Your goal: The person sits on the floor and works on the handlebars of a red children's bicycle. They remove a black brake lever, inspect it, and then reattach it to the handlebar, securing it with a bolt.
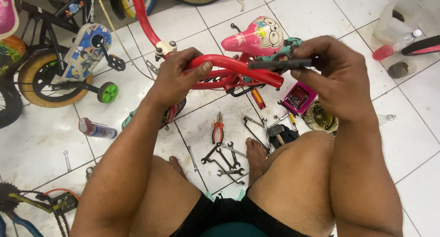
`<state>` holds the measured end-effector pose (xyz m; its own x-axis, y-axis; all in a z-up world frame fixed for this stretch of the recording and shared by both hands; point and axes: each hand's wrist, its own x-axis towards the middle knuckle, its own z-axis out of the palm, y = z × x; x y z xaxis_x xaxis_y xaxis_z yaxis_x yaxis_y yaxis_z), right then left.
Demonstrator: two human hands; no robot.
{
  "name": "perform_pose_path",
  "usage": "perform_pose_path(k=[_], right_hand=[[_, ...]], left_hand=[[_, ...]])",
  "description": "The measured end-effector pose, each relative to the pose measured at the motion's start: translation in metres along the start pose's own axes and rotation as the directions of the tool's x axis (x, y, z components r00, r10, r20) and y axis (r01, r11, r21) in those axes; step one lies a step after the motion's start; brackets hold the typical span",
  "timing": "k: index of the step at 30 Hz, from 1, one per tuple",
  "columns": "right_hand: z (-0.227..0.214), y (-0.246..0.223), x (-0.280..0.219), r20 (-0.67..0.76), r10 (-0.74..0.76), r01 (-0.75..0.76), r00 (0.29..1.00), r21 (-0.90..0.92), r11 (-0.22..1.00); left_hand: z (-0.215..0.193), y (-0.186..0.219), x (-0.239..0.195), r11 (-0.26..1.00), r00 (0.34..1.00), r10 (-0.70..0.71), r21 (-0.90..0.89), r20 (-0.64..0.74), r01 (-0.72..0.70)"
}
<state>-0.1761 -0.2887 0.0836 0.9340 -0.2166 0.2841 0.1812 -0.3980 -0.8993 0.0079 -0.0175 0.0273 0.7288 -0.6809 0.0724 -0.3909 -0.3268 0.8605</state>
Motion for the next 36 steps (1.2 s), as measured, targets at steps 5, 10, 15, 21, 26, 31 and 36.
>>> perform_pose_path(k=[5,10,15,21,26,31,36], right_hand=[[0.003,-0.011,-0.006,0.221,-0.093,0.133,0.971,-0.173,0.976],[0.003,-0.010,-0.010,0.248,-0.045,0.141,0.968,-0.387,0.911],[-0.005,-0.006,-0.011,0.250,0.054,0.058,0.967,-0.419,0.906],[-0.001,-0.015,-0.010,0.116,0.307,-0.244,0.945,-0.378,0.893],[0.004,-0.028,-0.008,0.136,0.285,-0.222,0.949,-0.355,0.908],[0.026,-0.036,-0.014,-0.032,-0.069,0.062,0.997,-0.190,0.980],[0.066,-0.024,0.007,0.173,-0.194,0.236,0.966,-0.275,0.932]], left_hand=[[0.003,-0.008,0.001,0.998,0.998,0.063,0.008,-0.030,-0.062],[0.004,-0.008,0.002,0.993,0.992,0.116,-0.011,-0.044,-0.117],[0.003,-0.006,0.001,0.994,0.998,0.057,-0.097,-0.023,-0.059],[0.004,-0.010,0.001,0.996,0.997,0.072,-0.039,-0.038,-0.074],[0.004,-0.010,0.003,0.995,0.994,0.100,-0.017,-0.046,-0.101],[0.006,-0.005,-0.001,0.990,0.990,0.127,0.074,-0.065,-0.122],[-0.002,-0.001,-0.006,0.914,0.988,0.133,-0.375,-0.078,-0.153]])
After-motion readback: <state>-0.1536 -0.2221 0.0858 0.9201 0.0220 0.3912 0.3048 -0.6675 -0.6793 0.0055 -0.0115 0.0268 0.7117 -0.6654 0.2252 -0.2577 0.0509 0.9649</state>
